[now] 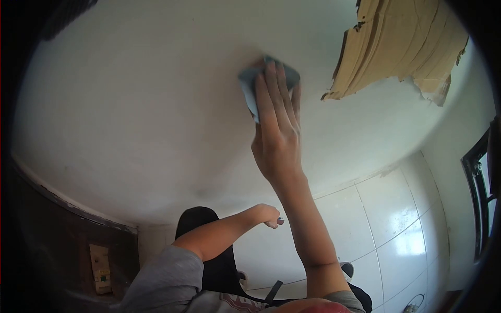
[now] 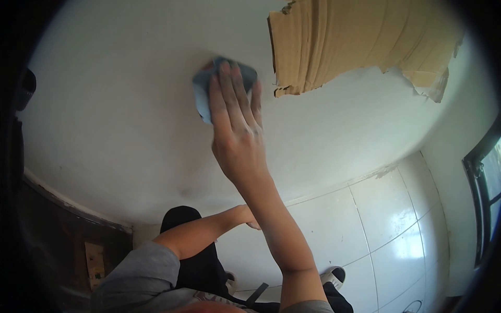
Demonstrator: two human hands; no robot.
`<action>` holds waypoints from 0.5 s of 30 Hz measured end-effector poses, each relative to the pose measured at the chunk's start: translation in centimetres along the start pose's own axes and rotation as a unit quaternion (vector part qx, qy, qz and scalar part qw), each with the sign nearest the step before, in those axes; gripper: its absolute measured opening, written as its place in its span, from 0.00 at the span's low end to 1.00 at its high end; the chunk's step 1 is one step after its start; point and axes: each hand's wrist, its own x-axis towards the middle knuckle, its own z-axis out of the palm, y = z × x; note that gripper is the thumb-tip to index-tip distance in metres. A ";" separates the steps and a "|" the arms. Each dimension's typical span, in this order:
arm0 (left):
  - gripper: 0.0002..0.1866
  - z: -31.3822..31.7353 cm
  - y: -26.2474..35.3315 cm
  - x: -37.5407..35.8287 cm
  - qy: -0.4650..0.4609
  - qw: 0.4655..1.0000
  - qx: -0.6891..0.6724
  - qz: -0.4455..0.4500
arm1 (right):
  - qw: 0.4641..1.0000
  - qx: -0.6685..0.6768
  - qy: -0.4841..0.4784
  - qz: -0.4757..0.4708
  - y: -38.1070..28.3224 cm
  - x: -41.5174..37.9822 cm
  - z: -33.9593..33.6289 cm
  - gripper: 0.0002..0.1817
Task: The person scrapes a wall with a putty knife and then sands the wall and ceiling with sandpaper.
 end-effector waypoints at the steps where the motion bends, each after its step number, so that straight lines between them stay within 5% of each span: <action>1: 0.23 -0.3 0.6 -0.4 -0.007 1.000 -0.003 -0.006 | 1.000 0.006 0.011 -0.015 0.1 0.9 0.0 0.32; 10: 0.22 -0.5 0.8 -2.3 -0.026 0.998 0.011 -0.057 | 0.999 0.012 -0.027 0.025 0.1 -1.2 -0.8 0.31; 15: 0.17 -1.1 3.1 -2.1 -0.021 1.000 -0.010 0.003 | 0.999 0.024 0.028 -0.029 0.7 1.7 -0.2 0.29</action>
